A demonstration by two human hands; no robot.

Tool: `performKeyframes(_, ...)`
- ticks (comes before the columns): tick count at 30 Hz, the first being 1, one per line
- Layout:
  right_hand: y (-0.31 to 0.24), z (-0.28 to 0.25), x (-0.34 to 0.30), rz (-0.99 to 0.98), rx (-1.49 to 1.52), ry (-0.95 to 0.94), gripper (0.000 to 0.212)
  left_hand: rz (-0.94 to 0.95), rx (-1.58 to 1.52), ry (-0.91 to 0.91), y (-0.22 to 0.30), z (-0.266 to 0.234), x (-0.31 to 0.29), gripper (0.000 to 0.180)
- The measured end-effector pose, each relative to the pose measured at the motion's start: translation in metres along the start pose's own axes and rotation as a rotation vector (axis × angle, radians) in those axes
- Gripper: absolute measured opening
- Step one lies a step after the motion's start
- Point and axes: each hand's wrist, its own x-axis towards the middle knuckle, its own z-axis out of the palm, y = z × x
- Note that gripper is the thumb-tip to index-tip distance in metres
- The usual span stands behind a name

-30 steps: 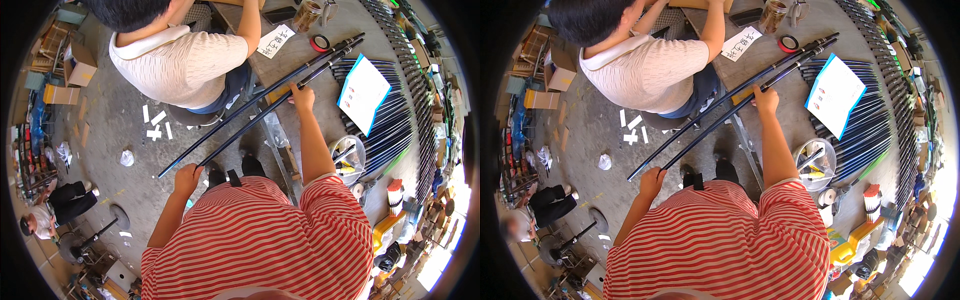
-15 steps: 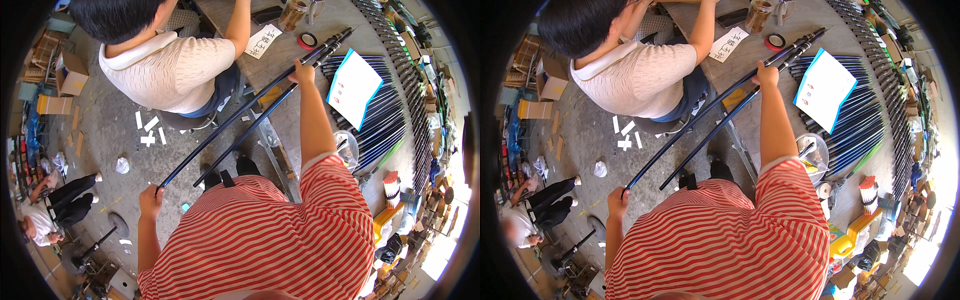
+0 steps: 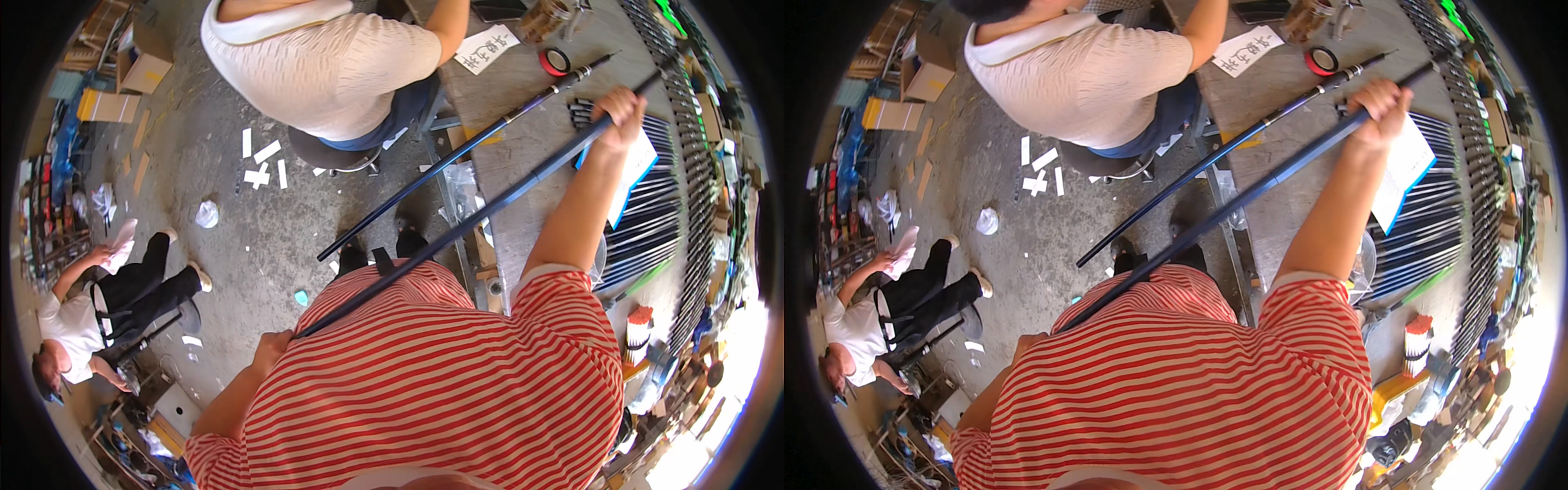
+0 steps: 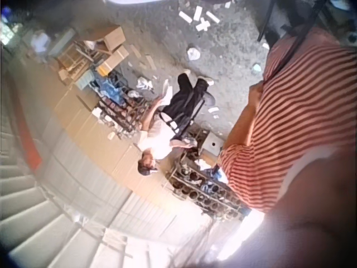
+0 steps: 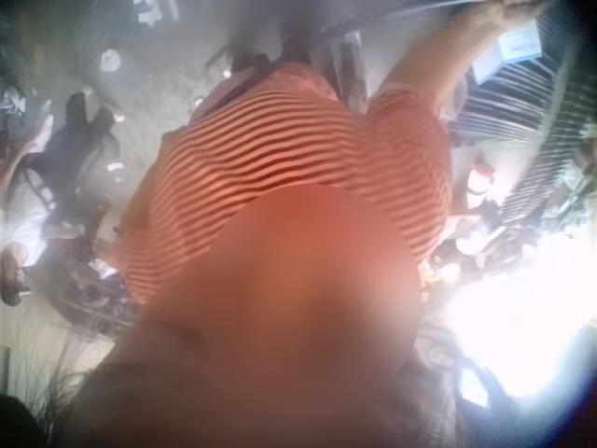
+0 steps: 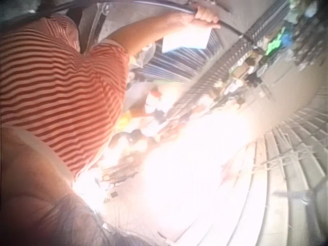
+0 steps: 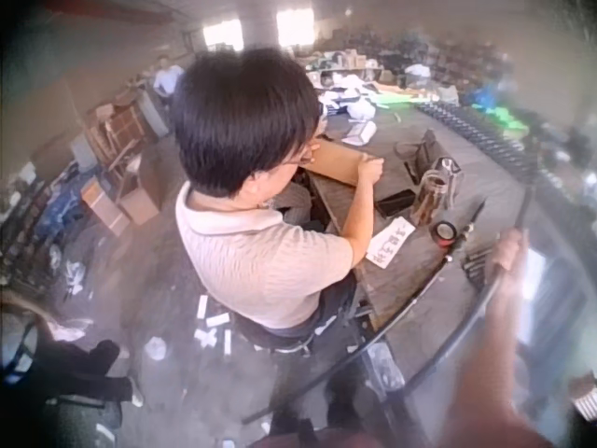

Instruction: The person handles several fishing rods, checking the alignment of the guides and the secure fit of the sections by hand before placing them in a row on a large assembly table.

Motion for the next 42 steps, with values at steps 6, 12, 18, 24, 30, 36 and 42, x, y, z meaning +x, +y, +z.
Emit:
performKeyframes(6, 0.032, 0.038, -0.029, -0.203, 0.353, -0.239, 0.023, -0.22, -0.001, -0.255, 0.0, -0.023, 0.014, 0.05)
performKeyframes(12, 0.166, 0.047, -0.033, -0.032, 0.293, -0.148, 0.04, -0.185, -0.019, -0.32, 0.035, -0.016, 0.1, 0.036)
performKeyframes(18, 0.178, -0.057, -0.045, -0.102, -0.777, 0.894, 0.01, -0.828, -0.935, 0.187, -0.008, 0.012, 0.126, 0.05)
performKeyframes(24, 0.153, -0.112, -0.054, -0.035, -1.127, 1.095, 0.01, -0.651, -1.096, 0.411, -0.032, 0.039, 0.156, 0.047)
performKeyframes(30, 0.138, -0.113, -0.043, -0.03, -1.043, 1.122, 0.017, -0.431, -0.369, 0.578, -0.029, 0.043, 0.163, 0.037)
performKeyframes(36, 0.137, -0.1, -0.043, -0.049, -0.555, 0.872, 0.013, -0.354, -0.48, 0.731, -0.016, 0.04, 0.14, 0.037)
performKeyframes(42, 0.168, -0.029, -0.058, -0.186, -0.697, 0.683, 0.014, -0.439, -0.783, 0.697, -0.016, 0.027, 0.133, 0.04)
